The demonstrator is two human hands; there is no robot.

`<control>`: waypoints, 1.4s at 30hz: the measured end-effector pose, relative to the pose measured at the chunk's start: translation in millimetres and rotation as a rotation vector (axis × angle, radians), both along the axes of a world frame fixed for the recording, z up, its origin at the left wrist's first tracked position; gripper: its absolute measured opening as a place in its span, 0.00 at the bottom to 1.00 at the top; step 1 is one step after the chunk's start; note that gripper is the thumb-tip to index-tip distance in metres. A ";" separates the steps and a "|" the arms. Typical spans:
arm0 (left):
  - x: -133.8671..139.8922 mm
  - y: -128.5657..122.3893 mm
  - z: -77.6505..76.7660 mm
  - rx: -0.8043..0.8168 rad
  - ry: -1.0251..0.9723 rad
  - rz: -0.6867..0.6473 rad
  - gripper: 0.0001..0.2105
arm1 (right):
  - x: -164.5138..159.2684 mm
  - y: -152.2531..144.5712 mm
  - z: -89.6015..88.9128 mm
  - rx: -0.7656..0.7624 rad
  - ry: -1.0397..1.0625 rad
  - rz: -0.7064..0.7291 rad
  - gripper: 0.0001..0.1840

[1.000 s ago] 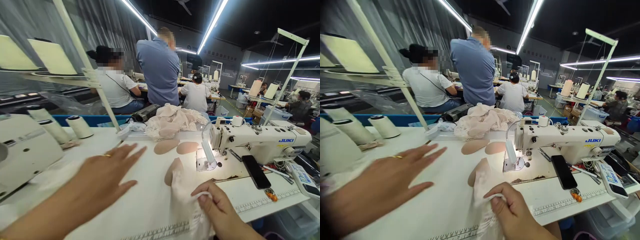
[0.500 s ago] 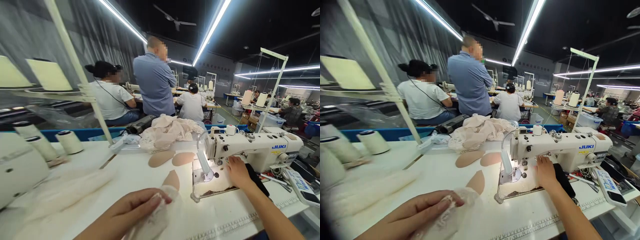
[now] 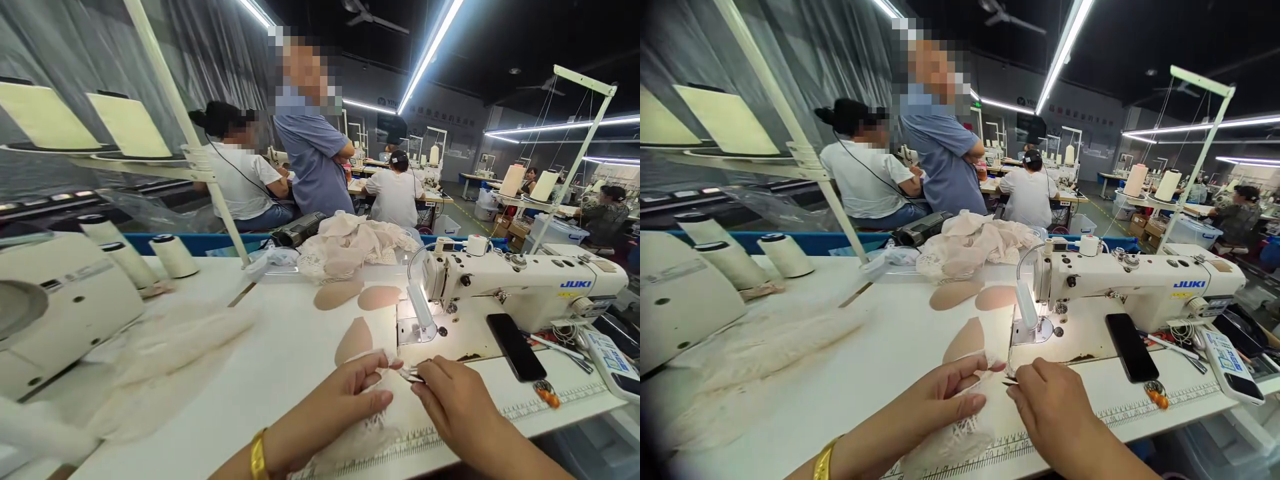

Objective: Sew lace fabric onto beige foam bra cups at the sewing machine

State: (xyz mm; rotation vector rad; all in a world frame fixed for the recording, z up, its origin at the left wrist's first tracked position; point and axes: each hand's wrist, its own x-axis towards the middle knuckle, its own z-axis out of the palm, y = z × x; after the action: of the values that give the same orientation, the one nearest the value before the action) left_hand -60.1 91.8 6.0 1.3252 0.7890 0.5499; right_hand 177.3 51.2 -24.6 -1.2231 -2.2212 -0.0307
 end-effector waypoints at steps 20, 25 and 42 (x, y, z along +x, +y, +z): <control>-73.3 17.0 12.4 1.073 0.757 0.388 0.22 | 89.7 13.6 -44.9 0.054 -0.332 -0.377 0.12; -20.5 26.2 -29.0 1.034 0.797 0.157 0.10 | 53.3 5.1 -22.5 -0.023 0.116 -0.128 0.14; -6.9 -21.9 -12.3 0.058 -0.065 0.243 0.30 | -24.3 3.9 13.1 -0.972 0.943 0.438 0.28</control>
State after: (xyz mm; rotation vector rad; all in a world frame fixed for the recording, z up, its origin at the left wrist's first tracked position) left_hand -67.0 69.9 -6.3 1.2656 0.8911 0.8097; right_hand 153.1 55.1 -11.5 -0.8116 -1.5329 1.5882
